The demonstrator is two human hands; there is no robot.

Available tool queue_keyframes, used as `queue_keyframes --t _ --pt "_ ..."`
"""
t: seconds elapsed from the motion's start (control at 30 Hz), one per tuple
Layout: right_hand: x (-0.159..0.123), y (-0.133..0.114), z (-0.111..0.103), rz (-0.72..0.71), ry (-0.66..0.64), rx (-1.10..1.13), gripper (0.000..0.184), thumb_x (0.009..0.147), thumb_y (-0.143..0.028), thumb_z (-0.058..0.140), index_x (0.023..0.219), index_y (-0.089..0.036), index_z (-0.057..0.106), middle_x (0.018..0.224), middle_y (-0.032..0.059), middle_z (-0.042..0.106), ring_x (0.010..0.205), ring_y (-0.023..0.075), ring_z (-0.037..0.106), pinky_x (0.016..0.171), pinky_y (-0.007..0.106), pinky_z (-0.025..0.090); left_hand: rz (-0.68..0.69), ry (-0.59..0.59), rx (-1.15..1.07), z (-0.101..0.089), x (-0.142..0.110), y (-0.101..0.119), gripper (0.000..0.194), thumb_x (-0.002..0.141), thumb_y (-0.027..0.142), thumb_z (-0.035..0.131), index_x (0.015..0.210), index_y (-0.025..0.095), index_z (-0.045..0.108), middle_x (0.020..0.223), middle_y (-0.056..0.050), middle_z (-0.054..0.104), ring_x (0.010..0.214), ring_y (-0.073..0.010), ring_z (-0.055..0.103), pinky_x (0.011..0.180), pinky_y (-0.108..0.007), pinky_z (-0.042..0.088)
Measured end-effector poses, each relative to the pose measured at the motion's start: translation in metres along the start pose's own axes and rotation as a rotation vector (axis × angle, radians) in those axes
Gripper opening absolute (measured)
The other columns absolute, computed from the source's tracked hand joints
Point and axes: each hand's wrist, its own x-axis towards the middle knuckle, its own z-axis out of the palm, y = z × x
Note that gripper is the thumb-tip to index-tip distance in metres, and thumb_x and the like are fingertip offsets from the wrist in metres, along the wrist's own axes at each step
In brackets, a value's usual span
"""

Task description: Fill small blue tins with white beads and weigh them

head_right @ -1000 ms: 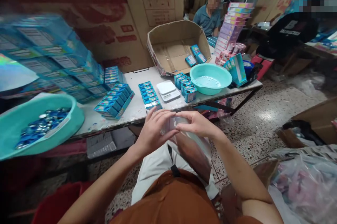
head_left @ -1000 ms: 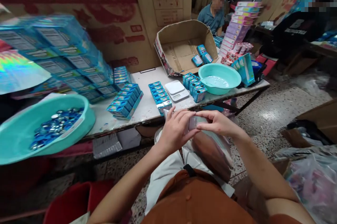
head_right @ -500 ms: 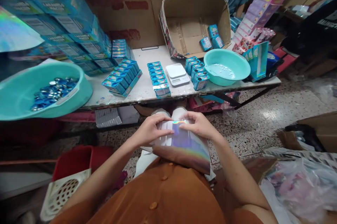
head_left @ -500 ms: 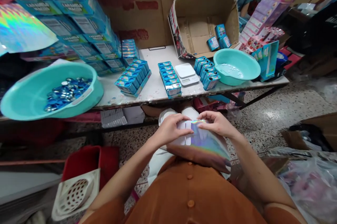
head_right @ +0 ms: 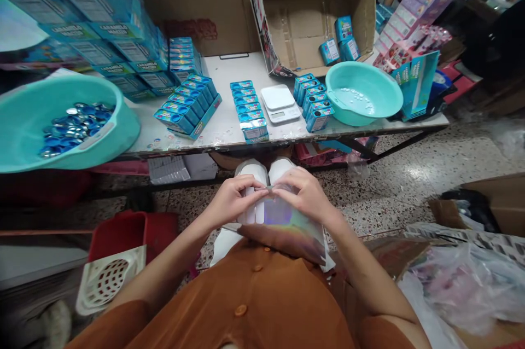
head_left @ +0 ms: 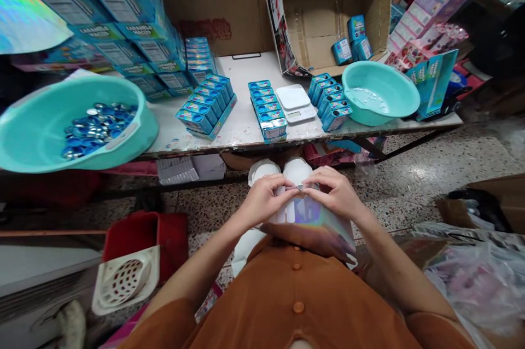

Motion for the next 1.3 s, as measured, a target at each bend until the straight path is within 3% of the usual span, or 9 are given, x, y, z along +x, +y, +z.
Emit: queue_keyframes --t 0.07,0.17,0.5,0.77,1.1,1.3 --pt "0.001 0.001 0.004 -0.104 0.055 -0.114 0.018 0.084 -0.029 0.063 0.101 -0.028 0.070 0.100 0.0055 0.066 0.097 0.0210 0.057 0.088 0.039 0.045 -0.020 0.017 0.000 0.000 0.000 -0.002 0.020 0.084 0.038 0.059 0.083 0.022 0.071 0.082 -0.003 0.069 0.077 -0.0166 0.061 0.070 -0.026 0.043" --pt "0.001 0.001 0.009 -0.189 0.037 -0.202 0.023 0.086 -0.026 0.059 0.107 -0.031 0.068 0.101 0.0048 0.067 0.096 0.0207 0.057 0.087 0.041 0.045 -0.036 0.011 -0.004 0.000 -0.001 -0.005 0.022 0.086 0.038 0.056 0.084 0.022 0.071 0.084 -0.004 0.069 0.079 -0.0169 0.061 0.070 -0.026 0.043" --pt "0.000 -0.001 0.014 -0.246 0.019 -0.297 0.024 0.089 -0.025 0.055 0.110 -0.026 0.067 0.095 0.0058 0.067 0.089 0.0186 0.058 0.081 0.035 0.047 -0.024 -0.041 0.066 0.000 -0.003 -0.001 0.024 0.090 0.032 0.047 0.087 0.021 0.068 0.082 -0.003 0.066 0.080 -0.0166 0.058 0.071 -0.026 0.042" --pt "-0.005 -0.002 0.017 -0.352 0.118 -0.409 0.022 0.087 -0.020 0.058 0.107 -0.021 0.067 0.098 0.0064 0.070 0.089 0.0192 0.060 0.083 0.036 0.048 -0.112 -0.020 0.061 0.001 0.000 0.002 0.027 0.090 0.031 0.045 0.082 0.018 0.068 0.084 -0.003 0.067 0.078 -0.0154 0.058 0.067 -0.025 0.040" --pt "0.000 -0.004 0.015 -0.241 0.124 -0.166 0.011 0.085 -0.017 0.059 0.089 -0.022 0.068 0.092 0.0041 0.070 0.087 0.0173 0.061 0.082 0.034 0.048 -0.092 -0.003 0.094 0.004 0.004 -0.003 0.028 0.090 0.031 0.045 0.081 0.018 0.068 0.085 -0.003 0.068 0.080 -0.0161 0.059 0.068 -0.026 0.039" --pt "0.017 0.001 -0.001 -0.066 0.088 -0.110 0.008 0.083 -0.023 0.061 0.080 -0.021 0.068 0.084 0.0037 0.070 0.083 0.0182 0.062 0.081 0.033 0.047 -0.097 0.067 0.238 0.012 0.031 -0.042 0.029 0.090 0.032 0.043 0.090 0.018 0.069 0.092 -0.005 0.069 0.085 -0.0186 0.061 0.074 -0.028 0.041"
